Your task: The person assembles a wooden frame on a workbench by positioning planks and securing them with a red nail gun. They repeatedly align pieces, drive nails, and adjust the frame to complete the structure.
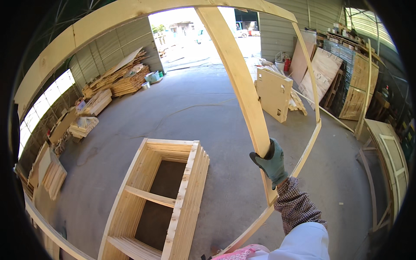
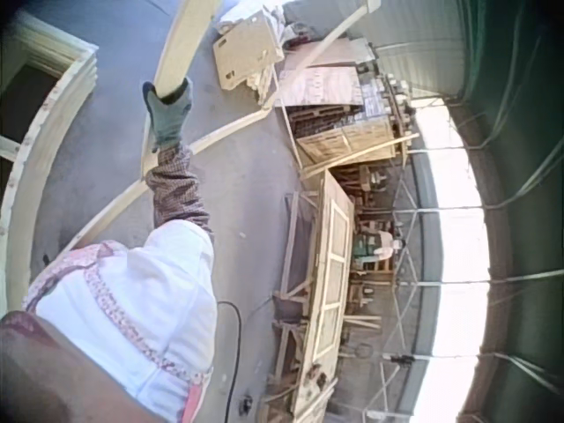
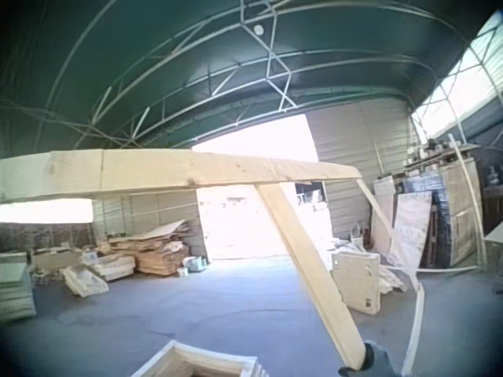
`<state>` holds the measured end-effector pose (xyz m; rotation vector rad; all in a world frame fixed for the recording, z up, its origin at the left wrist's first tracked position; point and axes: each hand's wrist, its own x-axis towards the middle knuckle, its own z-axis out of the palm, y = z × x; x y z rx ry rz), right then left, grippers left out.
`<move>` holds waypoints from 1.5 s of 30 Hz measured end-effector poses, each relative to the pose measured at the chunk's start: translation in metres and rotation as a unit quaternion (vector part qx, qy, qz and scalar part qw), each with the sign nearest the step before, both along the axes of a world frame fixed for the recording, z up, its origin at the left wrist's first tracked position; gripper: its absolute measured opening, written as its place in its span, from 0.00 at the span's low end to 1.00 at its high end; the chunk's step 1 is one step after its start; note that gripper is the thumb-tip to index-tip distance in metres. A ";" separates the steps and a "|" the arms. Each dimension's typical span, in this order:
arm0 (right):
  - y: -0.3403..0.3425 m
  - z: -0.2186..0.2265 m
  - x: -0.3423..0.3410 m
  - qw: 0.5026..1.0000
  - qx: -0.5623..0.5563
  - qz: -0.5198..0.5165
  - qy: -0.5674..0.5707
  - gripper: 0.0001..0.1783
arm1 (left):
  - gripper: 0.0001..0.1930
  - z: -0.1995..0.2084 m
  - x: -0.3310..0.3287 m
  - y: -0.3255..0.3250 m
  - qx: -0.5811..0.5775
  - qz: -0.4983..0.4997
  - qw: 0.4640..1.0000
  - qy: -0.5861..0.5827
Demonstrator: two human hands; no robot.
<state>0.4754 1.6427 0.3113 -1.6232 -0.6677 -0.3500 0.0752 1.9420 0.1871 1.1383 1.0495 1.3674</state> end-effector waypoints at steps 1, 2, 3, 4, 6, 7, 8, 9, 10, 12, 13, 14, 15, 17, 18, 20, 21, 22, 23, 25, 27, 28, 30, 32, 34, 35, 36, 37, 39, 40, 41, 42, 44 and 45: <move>-0.030 -0.006 -0.003 0.999 0.000 -0.034 -0.003 0.22 | 0.26 0.001 0.016 -0.009 0.001 -0.028 1.000 -0.005; -0.062 -0.009 -0.006 0.997 0.000 -0.073 -0.009 0.22 | 0.26 0.002 0.035 -0.020 0.001 -0.060 0.998 -0.008; -0.095 -0.011 -0.010 0.994 -0.009 -0.106 -0.008 0.22 | 0.26 0.002 0.054 -0.034 0.001 -0.089 0.996 -0.012; -0.129 -0.012 -0.014 0.990 -0.018 -0.141 -0.005 0.22 | 0.26 0.003 0.073 -0.049 0.000 -0.118 0.993 -0.016; -0.199 -0.015 -0.024 0.983 0.011 -0.182 0.015 0.23 | 0.26 0.005 0.111 -0.085 -0.002 -0.173 0.985 -0.019; -0.236 -0.017 -0.031 0.981 0.056 -0.182 0.031 0.23 | 0.25 0.005 0.133 -0.108 -0.005 -0.204 0.979 -0.023; -0.269 -0.018 -0.039 0.977 0.072 -0.193 0.063 0.23 | 0.25 0.006 0.150 -0.130 -0.005 -0.226 0.974 -0.022; -0.307 -0.016 -0.050 0.969 0.086 -0.214 0.090 0.23 | 0.25 0.005 0.173 -0.155 -0.010 -0.257 0.966 -0.027; -0.344 -0.022 -0.059 0.963 0.056 -0.255 0.062 0.23 | 0.25 0.006 0.194 -0.183 -0.011 -0.284 0.958 -0.027; -0.414 -0.043 -0.069 0.943 0.033 -0.331 0.004 0.24 | 0.25 0.007 0.234 -0.233 -0.008 -0.337 0.941 -0.025; -0.444 -0.038 -0.085 0.942 0.062 -0.322 0.076 0.24 | 0.25 0.008 0.250 -0.262 -0.008 -0.360 0.933 -0.018; -0.480 -0.033 -0.094 0.932 0.062 -0.348 0.078 0.25 | 0.25 0.009 0.263 -0.292 -0.012 -0.379 0.925 -0.013; -0.510 -0.031 -0.101 0.922 0.060 -0.374 0.078 0.25 | 0.25 0.008 0.276 -0.319 -0.016 -0.396 0.918 -0.011; -0.567 -0.023 -0.116 0.902 0.048 -0.426 0.043 0.26 | 0.25 0.005 0.299 -0.368 -0.032 -0.430 0.902 -0.009; -0.547 -0.054 -0.118 0.880 0.052 -0.472 0.010 0.27 | 0.25 -0.006 0.342 -0.341 -0.029 -0.469 0.883 -0.019; -0.515 -0.076 -0.106 0.850 0.036 -0.525 0.029 0.27 | 0.25 -0.054 0.396 -0.332 -0.034 -0.508 0.861 0.003; -0.526 -0.081 -0.105 0.832 -0.010 -0.555 0.009 0.26 | 0.25 -0.066 0.408 -0.337 -0.044 -0.518 0.854 0.008; -0.534 -0.081 -0.106 0.815 -0.020 -0.579 0.017 0.25 | 0.25 -0.080 0.426 -0.343 -0.053 -0.528 0.847 0.013; -0.544 -0.081 -0.109 0.800 -0.031 -0.598 0.024 0.25 | 0.25 -0.092 0.436 -0.353 -0.064 -0.536 0.841 0.018; -0.575 -0.093 -0.113 0.780 -0.001 -0.626 0.011 0.24 | 0.25 -0.114 0.459 -0.381 -0.082 -0.558 0.825 0.026; -0.624 -0.077 -0.135 0.756 0.077 -0.647 0.066 0.24 | 0.25 -0.111 0.477 -0.416 -0.077 -0.573 0.815 0.046; -0.654 -0.080 -0.151 0.736 0.076 -0.665 0.099 0.24 | 0.25 -0.107 0.495 -0.442 -0.075 -0.595 0.798 0.052; -0.696 -0.064 -0.166 0.701 0.078 -0.705 0.075 0.26 | 0.25 -0.112 0.550 -0.509 -0.086 -0.675 0.731 0.053; -0.726 -0.055 -0.182 0.666 0.136 -0.730 0.072 0.28 | 0.23 -0.086 0.587 -0.585 -0.072 -0.731 0.678 0.036; -0.759 -0.050 -0.194 0.607 0.078 -0.786 0.094 0.25 | 0.23 -0.076 0.630 -0.644 -0.087 -0.766 0.634 0.059; -0.772 -0.050 -0.201 0.566 0.108 -0.817 0.030 0.23 | 0.24 -0.068 0.645 -0.679 -0.048 -0.795 0.600 0.072; -0.779 -0.037 -0.197 0.551 0.109 -0.826 0.044 0.18 | 0.27 -0.063 0.664 -0.710 -0.014 -0.811 0.576 0.095; -0.797 -0.035 -0.206 0.529 0.123 -0.837 0.071 0.14 | 0.27 -0.053 0.682 -0.740 0.021 -0.842 0.528 0.106; -0.819 -0.036 -0.230 0.473 0.005 -0.879 0.058 0.17 | 0.27 -0.051 0.711 -0.807 0.033 -0.873 0.475 0.109; -0.839 -0.042 -0.251 0.403 -0.159 -0.900 0.036 0.22 | 0.26 -0.052 0.723 -0.842 0.016 -0.886 0.455 0.092; -0.852 -0.046 -0.278 0.357 -0.294 -0.885 0.062 0.24 | 0.25 -0.045 0.729 -0.889 0.066 -0.896 0.428 0.094; -0.868 -0.051 -0.297 0.308 -0.415 -0.854 0.068 0.26 | 0.26 -0.039 0.739 -0.928 0.085 -0.893 0.431 0.093; -0.905 -0.040 -0.302 0.269 -0.333 -0.903 0.023 0.26 | 0.26 -0.034 0.756 -1.014 0.094 -0.902 0.413 0.087; -0.928 -0.031 -0.298 0.260 -0.298 -0.918 0.006 0.27 | 0.26 -0.024 0.763 -1.054 0.090 -0.908 0.401 0.079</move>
